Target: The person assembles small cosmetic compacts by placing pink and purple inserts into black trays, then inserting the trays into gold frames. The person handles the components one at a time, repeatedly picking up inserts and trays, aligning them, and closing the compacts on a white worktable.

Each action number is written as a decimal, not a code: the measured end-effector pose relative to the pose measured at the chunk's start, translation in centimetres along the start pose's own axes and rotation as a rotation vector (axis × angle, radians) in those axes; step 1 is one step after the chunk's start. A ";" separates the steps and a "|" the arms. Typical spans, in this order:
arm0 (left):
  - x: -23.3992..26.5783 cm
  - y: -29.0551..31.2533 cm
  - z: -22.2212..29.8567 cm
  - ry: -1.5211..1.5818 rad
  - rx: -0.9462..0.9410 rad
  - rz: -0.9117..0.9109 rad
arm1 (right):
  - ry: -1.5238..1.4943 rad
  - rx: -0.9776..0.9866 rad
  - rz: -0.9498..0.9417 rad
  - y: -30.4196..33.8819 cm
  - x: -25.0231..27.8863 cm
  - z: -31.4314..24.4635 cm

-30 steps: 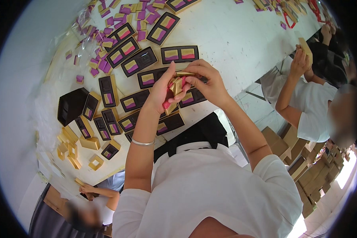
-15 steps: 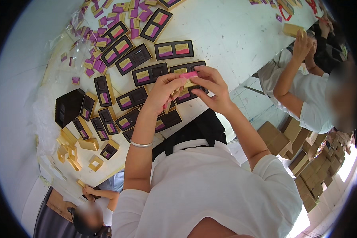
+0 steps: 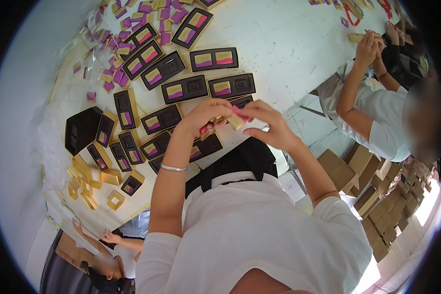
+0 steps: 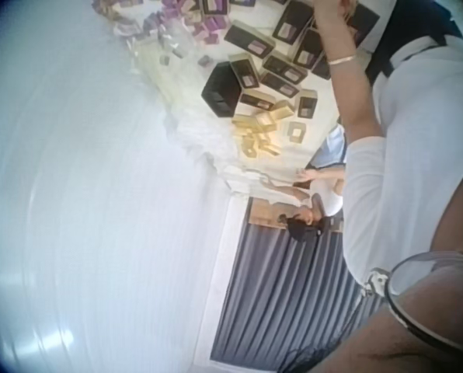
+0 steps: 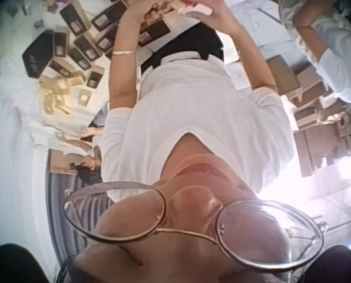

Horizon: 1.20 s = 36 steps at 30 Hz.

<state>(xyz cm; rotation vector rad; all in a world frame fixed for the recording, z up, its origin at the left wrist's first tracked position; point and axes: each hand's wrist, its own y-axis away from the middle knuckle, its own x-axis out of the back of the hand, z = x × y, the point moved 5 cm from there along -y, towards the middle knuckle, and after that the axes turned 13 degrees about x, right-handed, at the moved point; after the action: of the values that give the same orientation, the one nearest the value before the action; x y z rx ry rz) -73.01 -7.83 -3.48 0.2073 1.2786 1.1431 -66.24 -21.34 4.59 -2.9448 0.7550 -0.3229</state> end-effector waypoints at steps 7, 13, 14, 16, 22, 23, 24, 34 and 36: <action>0.2 1.7 2.2 -0.090 0.032 0.264 | 0.465 0.141 0.360 -0.6 2.1 2.2; 1.1 2.5 1.2 -0.821 -0.208 0.964 | 0.895 0.239 0.063 -1.3 0.0 7.3; 0.8 2.4 0.9 -0.815 -0.198 0.951 | 0.903 0.258 0.044 -1.4 -0.1 7.8; 0.9 2.1 0.4 -0.814 -0.194 0.973 | 0.793 0.283 0.102 -1.6 0.7 7.8; 1.8 0.8 -0.1 -0.780 -0.283 0.927 | 0.632 0.071 0.322 -1.7 1.2 10.7; 2.1 0.6 -0.2 -0.729 -0.304 0.882 | 0.623 0.048 0.323 -1.6 1.3 11.0; 2.0 0.7 -0.2 -0.450 -0.279 0.714 | 0.612 0.023 0.323 -1.6 1.2 10.9; -2.2 2.4 1.0 0.195 -0.327 0.352 | 0.107 0.110 0.249 -2.4 -2.7 -0.3; -3.2 3.2 1.2 0.202 -0.261 0.283 | 0.061 0.059 0.280 -1.6 -2.9 1.2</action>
<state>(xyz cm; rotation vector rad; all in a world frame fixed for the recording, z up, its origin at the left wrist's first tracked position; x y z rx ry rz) -73.38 -8.16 1.16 0.0804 1.2866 1.5932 -67.77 -18.52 3.14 -2.7360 1.1277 -0.4048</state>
